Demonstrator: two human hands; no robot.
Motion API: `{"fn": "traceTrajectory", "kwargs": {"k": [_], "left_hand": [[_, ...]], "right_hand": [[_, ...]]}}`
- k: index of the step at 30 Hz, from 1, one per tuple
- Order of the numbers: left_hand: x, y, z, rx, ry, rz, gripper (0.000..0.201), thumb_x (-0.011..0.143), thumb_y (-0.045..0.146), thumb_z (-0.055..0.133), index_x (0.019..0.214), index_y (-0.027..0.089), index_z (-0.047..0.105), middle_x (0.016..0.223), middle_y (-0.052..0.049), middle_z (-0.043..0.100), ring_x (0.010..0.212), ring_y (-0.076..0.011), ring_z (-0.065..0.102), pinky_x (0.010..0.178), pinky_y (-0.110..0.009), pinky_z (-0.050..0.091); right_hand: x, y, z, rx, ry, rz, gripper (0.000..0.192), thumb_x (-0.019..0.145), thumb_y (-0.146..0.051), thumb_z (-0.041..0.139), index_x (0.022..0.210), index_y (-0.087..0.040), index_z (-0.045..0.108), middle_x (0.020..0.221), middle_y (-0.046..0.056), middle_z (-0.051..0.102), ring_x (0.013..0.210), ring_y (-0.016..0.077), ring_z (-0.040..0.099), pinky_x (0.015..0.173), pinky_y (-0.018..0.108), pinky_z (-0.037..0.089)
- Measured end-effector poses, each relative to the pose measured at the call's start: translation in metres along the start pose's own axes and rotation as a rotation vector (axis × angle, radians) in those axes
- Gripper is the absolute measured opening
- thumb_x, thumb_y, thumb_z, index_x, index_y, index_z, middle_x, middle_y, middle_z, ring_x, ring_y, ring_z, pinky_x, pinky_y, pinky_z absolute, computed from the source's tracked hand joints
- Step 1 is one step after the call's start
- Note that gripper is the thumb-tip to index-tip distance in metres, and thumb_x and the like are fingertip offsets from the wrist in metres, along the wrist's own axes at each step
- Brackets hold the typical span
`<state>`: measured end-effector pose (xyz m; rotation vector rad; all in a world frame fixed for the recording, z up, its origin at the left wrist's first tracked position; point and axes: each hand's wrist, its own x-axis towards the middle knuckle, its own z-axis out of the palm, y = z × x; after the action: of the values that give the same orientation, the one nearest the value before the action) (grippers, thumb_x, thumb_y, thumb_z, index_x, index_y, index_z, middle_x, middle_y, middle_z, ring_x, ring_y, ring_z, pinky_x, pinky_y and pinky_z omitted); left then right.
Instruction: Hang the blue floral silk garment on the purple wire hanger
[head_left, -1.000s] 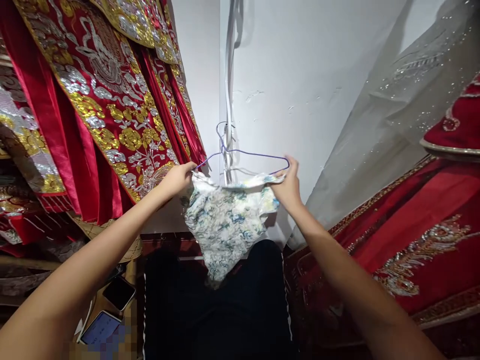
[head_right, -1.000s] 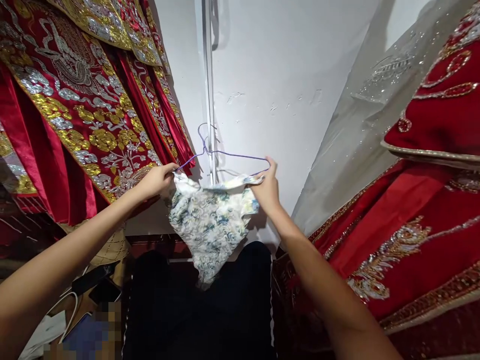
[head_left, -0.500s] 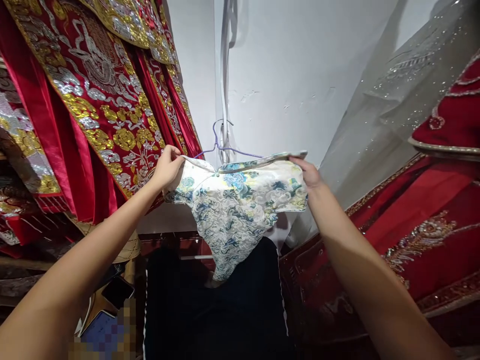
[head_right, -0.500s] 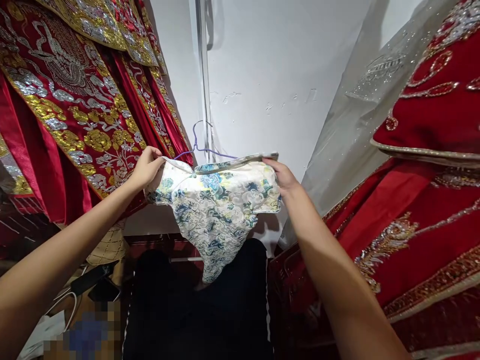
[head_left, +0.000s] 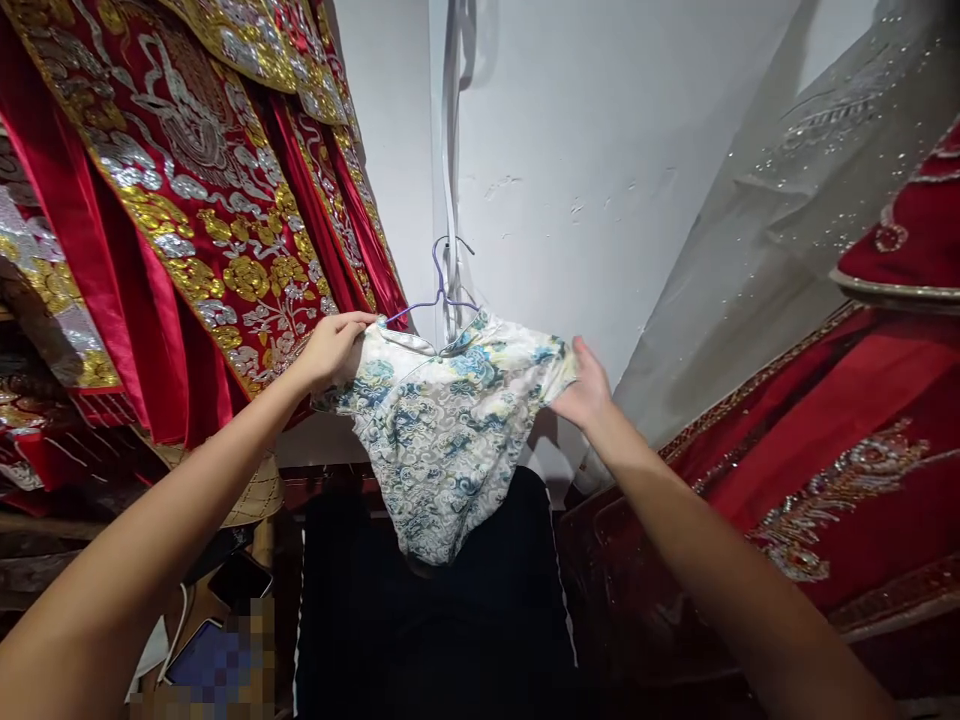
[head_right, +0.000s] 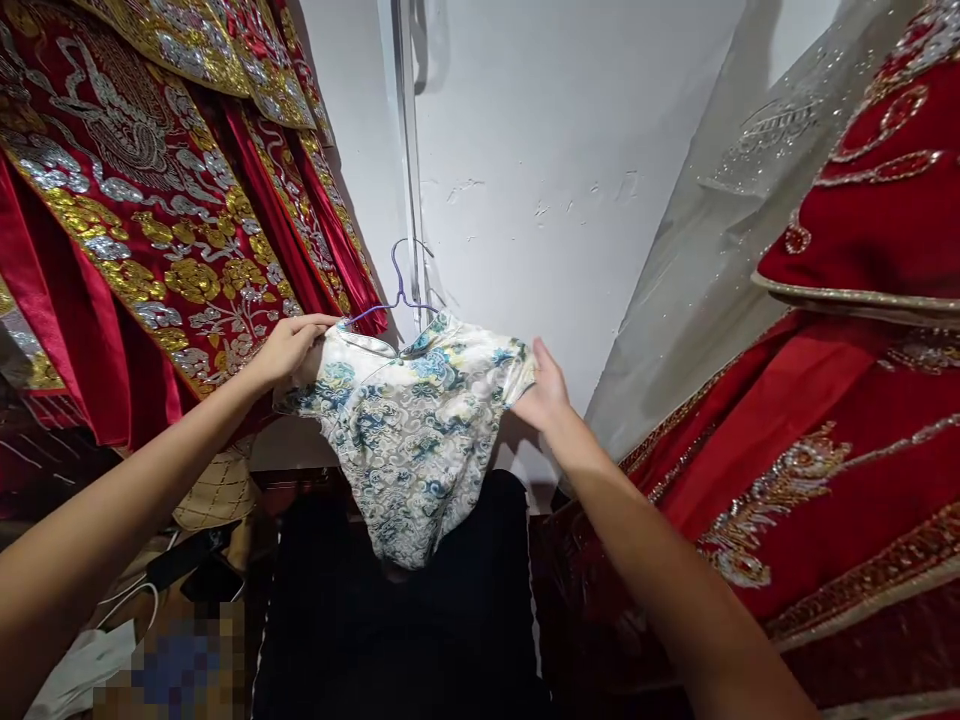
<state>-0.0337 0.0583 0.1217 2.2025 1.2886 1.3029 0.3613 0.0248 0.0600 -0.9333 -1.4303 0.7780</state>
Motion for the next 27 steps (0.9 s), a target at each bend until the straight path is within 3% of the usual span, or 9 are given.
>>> {"fn": "traceTrajectory", "kwargs": {"k": [4,9,12,15,17,20,22,24,27], "left_hand": [[-0.002,0.015,0.007,0.193,-0.053,0.108,0.044,0.094,0.043,0.047,0.124,0.019,0.067,0.116,-0.007,0.072,0.102,-0.0251,0.063,0.089,-0.032,0.046],[0.007,0.019,0.016,0.221,0.088,0.124,0.029,0.091,0.044,0.057,0.086,0.017,0.065,0.069,0.000,0.058,0.064,-0.0158,0.050,0.062,-0.027,0.035],[0.003,0.019,0.025,-0.007,0.156,0.117,0.039,0.092,0.047,0.057,0.067,0.018,0.056,0.062,0.000,0.051,0.058,-0.0131,0.045,0.058,-0.025,0.034],[-0.008,0.028,0.030,-0.290,0.229,0.072,0.058,0.094,0.065,0.046,0.064,0.018,0.059,0.057,-0.001,0.051,0.051,-0.0119,0.045,0.051,-0.025,0.033],[-0.015,0.042,0.030,-0.450,0.315,0.043,0.073,0.092,0.078,0.033,0.064,0.017,0.063,0.052,-0.002,0.051,0.046,-0.0118,0.046,0.047,-0.025,0.033],[-0.020,0.073,0.031,-0.724,0.344,0.057,0.084,0.088,0.085,0.020,0.058,0.018,0.061,0.043,-0.001,0.044,0.041,-0.0120,0.047,0.045,-0.025,0.036],[-0.022,0.097,0.035,-0.869,0.275,0.030,0.082,0.089,0.084,0.020,0.056,0.019,0.057,0.041,0.000,0.041,0.042,-0.0125,0.050,0.047,-0.025,0.041],[-0.024,0.116,0.042,-0.945,0.181,-0.015,0.074,0.091,0.079,0.030,0.059,0.019,0.057,0.043,0.001,0.043,0.048,-0.0136,0.057,0.051,-0.024,0.047],[-0.028,0.124,0.049,-0.992,0.028,-0.042,0.040,0.085,0.055,0.067,0.075,0.017,0.064,0.064,-0.002,0.063,0.069,-0.0145,0.068,0.067,-0.025,0.054]], "right_hand": [[0.012,-0.040,-0.015,0.233,-0.217,0.080,0.091,0.082,-0.088,0.027,0.125,-0.020,0.068,0.112,0.015,0.073,0.118,0.0351,0.064,0.096,0.053,0.050],[0.010,-0.098,0.009,0.150,-0.308,-0.012,0.090,0.079,-0.091,0.026,0.125,-0.026,0.069,0.109,0.011,0.075,0.121,0.0345,0.062,0.094,0.052,0.050],[-0.005,-0.106,0.023,0.083,-0.635,0.007,0.086,0.077,-0.091,0.037,0.113,-0.022,0.073,0.107,0.012,0.075,0.114,0.0344,0.066,0.088,0.048,0.054],[-0.019,-0.088,0.035,-0.147,-0.954,-0.041,0.066,0.081,-0.075,0.059,0.113,-0.018,0.072,0.108,0.013,0.075,0.107,0.0313,0.068,0.093,0.046,0.054],[-0.024,-0.068,0.048,-0.376,-0.844,-0.175,0.060,0.085,-0.059,0.066,0.131,-0.019,0.063,0.125,0.015,0.068,0.115,0.0304,0.065,0.102,0.048,0.050],[-0.027,-0.042,0.078,-0.619,-0.557,-0.436,0.098,0.081,-0.052,0.074,0.160,-0.024,0.022,0.161,0.017,0.032,0.145,0.0355,0.037,0.116,0.056,0.035],[-0.026,-0.034,0.101,-0.722,-0.453,-0.597,0.118,0.076,-0.050,0.078,0.162,-0.025,0.001,0.168,0.017,0.013,0.153,0.0381,0.017,0.121,0.062,0.020],[-0.024,-0.033,0.120,-0.773,-0.354,-0.727,0.118,0.076,-0.047,0.077,0.161,-0.022,-0.001,0.165,0.018,0.019,0.152,0.0395,0.017,0.122,0.063,0.015],[-0.021,-0.034,0.125,-0.781,-0.250,-0.778,0.096,0.076,-0.042,0.073,0.155,-0.019,0.024,0.141,0.019,0.048,0.131,0.0392,0.047,0.109,0.055,0.039]]}}
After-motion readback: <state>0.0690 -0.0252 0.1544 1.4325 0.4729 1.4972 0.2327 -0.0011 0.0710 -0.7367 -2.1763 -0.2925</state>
